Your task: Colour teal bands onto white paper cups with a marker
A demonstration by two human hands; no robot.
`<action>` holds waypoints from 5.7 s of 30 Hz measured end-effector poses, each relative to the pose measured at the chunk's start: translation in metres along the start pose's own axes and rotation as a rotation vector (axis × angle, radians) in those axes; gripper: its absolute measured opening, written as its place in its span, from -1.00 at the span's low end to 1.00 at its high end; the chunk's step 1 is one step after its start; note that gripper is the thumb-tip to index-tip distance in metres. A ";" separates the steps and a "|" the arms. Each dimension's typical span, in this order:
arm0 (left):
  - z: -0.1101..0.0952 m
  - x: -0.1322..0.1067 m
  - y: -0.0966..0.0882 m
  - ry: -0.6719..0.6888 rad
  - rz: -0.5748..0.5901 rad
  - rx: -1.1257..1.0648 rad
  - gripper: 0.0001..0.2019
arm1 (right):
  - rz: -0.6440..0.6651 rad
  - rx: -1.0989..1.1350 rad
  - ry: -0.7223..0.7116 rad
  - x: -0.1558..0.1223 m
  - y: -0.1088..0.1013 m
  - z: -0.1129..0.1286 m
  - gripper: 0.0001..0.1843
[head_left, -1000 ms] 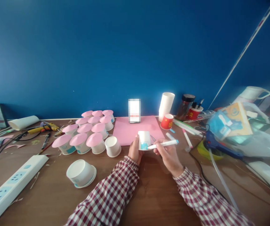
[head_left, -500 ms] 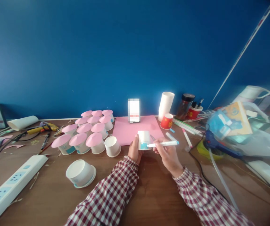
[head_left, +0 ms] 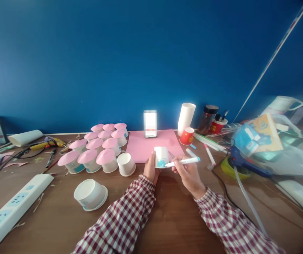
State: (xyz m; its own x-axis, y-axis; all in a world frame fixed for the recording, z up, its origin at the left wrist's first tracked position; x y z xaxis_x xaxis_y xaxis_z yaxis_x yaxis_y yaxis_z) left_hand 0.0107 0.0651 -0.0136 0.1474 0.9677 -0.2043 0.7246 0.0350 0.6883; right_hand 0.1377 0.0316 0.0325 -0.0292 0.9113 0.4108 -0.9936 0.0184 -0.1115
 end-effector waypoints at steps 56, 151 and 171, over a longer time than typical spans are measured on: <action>0.001 0.001 -0.002 0.027 -0.072 0.072 -0.49 | 0.075 -0.141 -0.105 -0.005 0.002 0.004 -0.81; 0.000 -0.001 0.001 0.032 -0.073 0.077 -0.49 | -0.094 -0.105 -0.121 -0.004 -0.005 0.004 -0.81; 0.001 0.001 0.000 0.037 -0.074 0.055 -0.51 | -0.151 -0.359 -0.362 -0.019 0.005 0.017 -0.89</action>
State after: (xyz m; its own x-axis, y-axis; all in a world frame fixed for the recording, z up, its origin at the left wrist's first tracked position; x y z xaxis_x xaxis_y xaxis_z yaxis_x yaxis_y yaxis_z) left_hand 0.0113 0.0662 -0.0146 0.0681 0.9715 -0.2270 0.7686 0.0940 0.6328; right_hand 0.1318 0.0079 0.0397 0.0127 0.6886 0.7251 -0.8915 0.3362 -0.3037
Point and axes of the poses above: each hand's wrist, its own x-axis towards the middle knuckle, its own y-axis out of the palm, z = x × y, the point moved 5 cm from there along x, towards the middle knuckle, and after that the axes turned 4 degrees about -y, right-handed, at the moved point
